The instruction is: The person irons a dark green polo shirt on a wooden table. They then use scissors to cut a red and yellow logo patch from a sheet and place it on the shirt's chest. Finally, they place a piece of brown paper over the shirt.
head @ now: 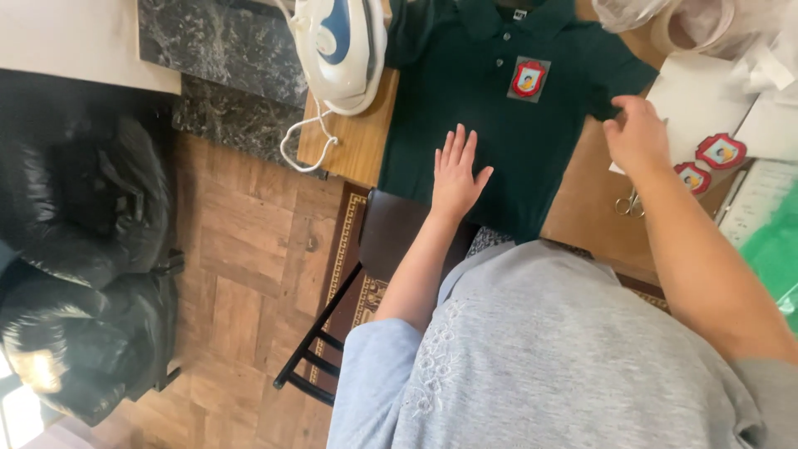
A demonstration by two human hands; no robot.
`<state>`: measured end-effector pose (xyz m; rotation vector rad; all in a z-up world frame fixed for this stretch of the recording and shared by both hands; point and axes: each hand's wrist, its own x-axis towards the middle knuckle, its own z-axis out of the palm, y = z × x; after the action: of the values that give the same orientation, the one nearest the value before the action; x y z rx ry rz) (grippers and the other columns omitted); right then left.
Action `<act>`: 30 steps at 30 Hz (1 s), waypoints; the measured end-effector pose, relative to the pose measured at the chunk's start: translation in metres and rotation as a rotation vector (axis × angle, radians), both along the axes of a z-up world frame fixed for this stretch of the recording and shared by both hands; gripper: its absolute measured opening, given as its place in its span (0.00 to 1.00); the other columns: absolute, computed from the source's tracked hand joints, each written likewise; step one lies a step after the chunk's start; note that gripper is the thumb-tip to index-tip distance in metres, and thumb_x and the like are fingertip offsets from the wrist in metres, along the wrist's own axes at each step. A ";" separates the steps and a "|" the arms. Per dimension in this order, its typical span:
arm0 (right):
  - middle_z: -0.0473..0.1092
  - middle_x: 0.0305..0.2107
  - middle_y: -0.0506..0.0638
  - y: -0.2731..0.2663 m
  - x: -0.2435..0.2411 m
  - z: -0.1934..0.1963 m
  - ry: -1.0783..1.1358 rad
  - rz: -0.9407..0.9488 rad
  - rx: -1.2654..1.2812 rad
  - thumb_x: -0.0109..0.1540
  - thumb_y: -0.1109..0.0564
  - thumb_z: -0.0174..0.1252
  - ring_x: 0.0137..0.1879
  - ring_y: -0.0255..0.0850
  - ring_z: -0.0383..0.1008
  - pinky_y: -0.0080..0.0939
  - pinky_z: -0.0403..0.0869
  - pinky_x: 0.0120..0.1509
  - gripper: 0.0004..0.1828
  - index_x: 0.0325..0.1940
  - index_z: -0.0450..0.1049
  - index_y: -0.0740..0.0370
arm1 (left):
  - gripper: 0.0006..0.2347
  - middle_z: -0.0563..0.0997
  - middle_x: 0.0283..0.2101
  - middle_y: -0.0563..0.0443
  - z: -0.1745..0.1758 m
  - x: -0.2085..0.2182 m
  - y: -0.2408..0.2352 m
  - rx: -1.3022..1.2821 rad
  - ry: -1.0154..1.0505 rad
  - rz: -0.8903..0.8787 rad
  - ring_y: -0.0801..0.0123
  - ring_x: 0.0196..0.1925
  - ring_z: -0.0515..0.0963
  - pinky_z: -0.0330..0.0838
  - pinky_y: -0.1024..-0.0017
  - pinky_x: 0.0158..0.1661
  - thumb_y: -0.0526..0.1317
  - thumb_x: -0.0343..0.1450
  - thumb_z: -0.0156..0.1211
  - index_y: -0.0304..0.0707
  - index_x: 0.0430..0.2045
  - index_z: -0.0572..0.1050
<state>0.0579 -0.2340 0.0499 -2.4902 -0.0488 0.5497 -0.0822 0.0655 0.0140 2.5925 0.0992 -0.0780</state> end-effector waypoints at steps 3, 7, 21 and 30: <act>0.67 0.61 0.67 -0.005 -0.007 -0.016 -0.045 0.050 0.008 0.69 0.61 0.55 0.64 0.63 0.67 0.62 0.65 0.66 0.21 0.67 0.69 0.70 | 0.32 0.54 0.78 0.45 0.000 0.009 -0.004 0.041 0.075 0.027 0.49 0.81 0.51 0.53 0.39 0.70 0.53 0.73 0.59 0.45 0.72 0.57; 0.65 0.61 0.70 -0.012 -0.012 -0.038 -0.151 0.083 0.078 0.66 0.63 0.58 0.66 0.64 0.64 0.61 0.62 0.70 0.23 0.66 0.68 0.72 | 0.30 0.54 0.78 0.42 0.004 0.022 -0.009 0.028 0.116 0.061 0.47 0.80 0.51 0.50 0.37 0.70 0.53 0.75 0.56 0.41 0.71 0.59; 0.72 0.49 0.63 -0.043 -0.052 -0.069 -0.284 0.061 -0.055 0.65 0.62 0.63 0.59 0.61 0.73 0.56 0.72 0.63 0.23 0.64 0.72 0.65 | 0.36 0.53 0.78 0.46 -0.032 0.038 -0.042 0.106 0.149 0.048 0.51 0.79 0.56 0.56 0.34 0.69 0.56 0.68 0.66 0.49 0.72 0.61; 0.41 0.81 0.44 -0.078 -0.092 -0.058 -0.084 0.386 -0.326 0.69 0.37 0.41 0.85 0.47 0.37 0.72 0.37 0.82 0.40 0.84 0.44 0.43 | 0.36 0.53 0.78 0.44 -0.026 0.035 -0.041 0.158 0.165 0.003 0.50 0.79 0.55 0.57 0.34 0.68 0.54 0.69 0.67 0.46 0.72 0.60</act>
<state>-0.0339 -0.3116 -0.0081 -2.8393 -0.5193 0.6512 -0.0472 0.0241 -0.0122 2.7397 0.1759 -0.2940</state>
